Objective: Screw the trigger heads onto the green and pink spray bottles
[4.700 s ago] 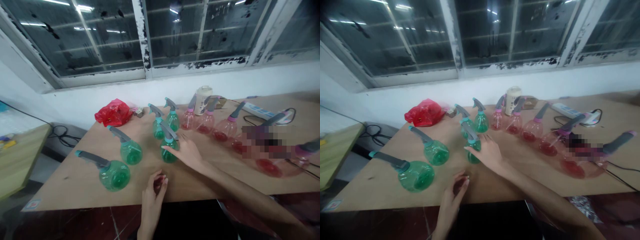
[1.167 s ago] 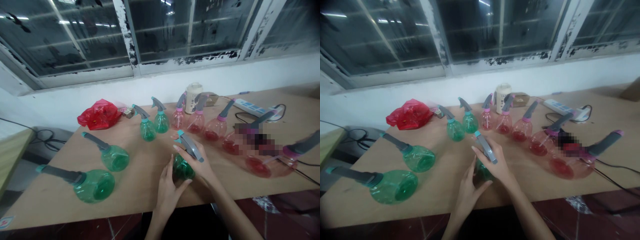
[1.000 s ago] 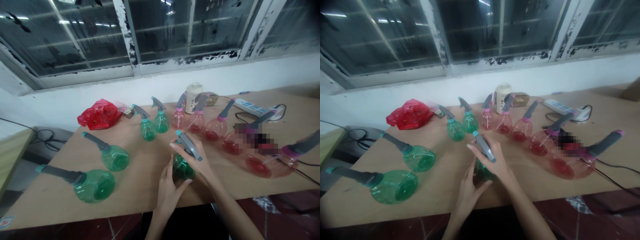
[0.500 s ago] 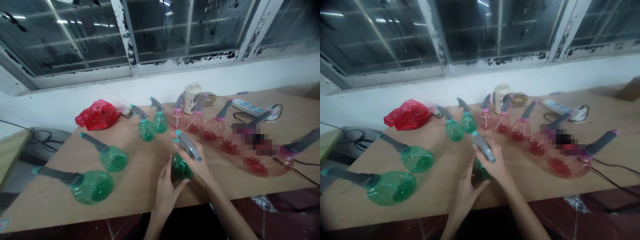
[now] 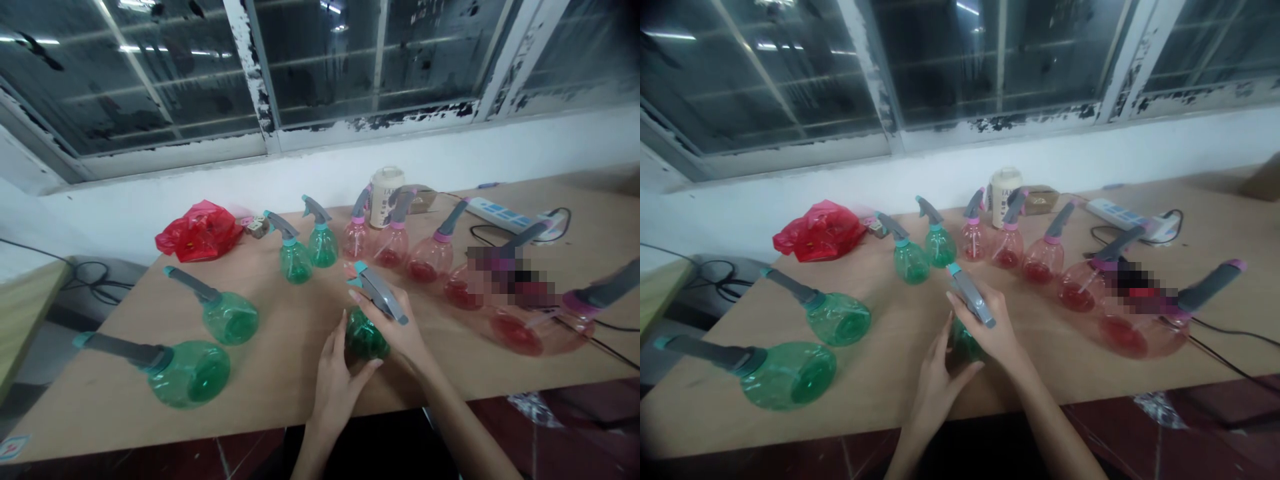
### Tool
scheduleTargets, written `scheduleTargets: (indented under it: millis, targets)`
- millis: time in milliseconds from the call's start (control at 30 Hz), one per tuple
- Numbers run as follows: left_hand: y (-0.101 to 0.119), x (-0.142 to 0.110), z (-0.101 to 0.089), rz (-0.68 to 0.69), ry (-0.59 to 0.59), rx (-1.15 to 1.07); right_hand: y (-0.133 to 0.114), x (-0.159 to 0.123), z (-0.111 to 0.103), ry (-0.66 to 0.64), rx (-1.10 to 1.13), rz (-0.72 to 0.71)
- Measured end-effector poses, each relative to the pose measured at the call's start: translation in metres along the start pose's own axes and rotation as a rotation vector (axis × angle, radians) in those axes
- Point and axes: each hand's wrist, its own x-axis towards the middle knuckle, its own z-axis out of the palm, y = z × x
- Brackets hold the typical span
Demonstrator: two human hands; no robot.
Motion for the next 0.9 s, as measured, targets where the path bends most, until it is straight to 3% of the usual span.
scheduleTargets:
  millis: [500, 767, 900]
  targets:
    - [0.002, 0.000, 0.000, -0.017, 0.000, -0.014, -0.003, 0.005, -0.001, -0.046, 0.064, -0.020]
    - [0.001, 0.000, 0.000, 0.007, -0.003, -0.019, -0.014, 0.012, 0.001, 0.019, -0.041, -0.035]
    - [0.004, -0.001, -0.001, -0.026, -0.013, -0.003, -0.010, 0.010, -0.001, -0.012, -0.008, -0.035]
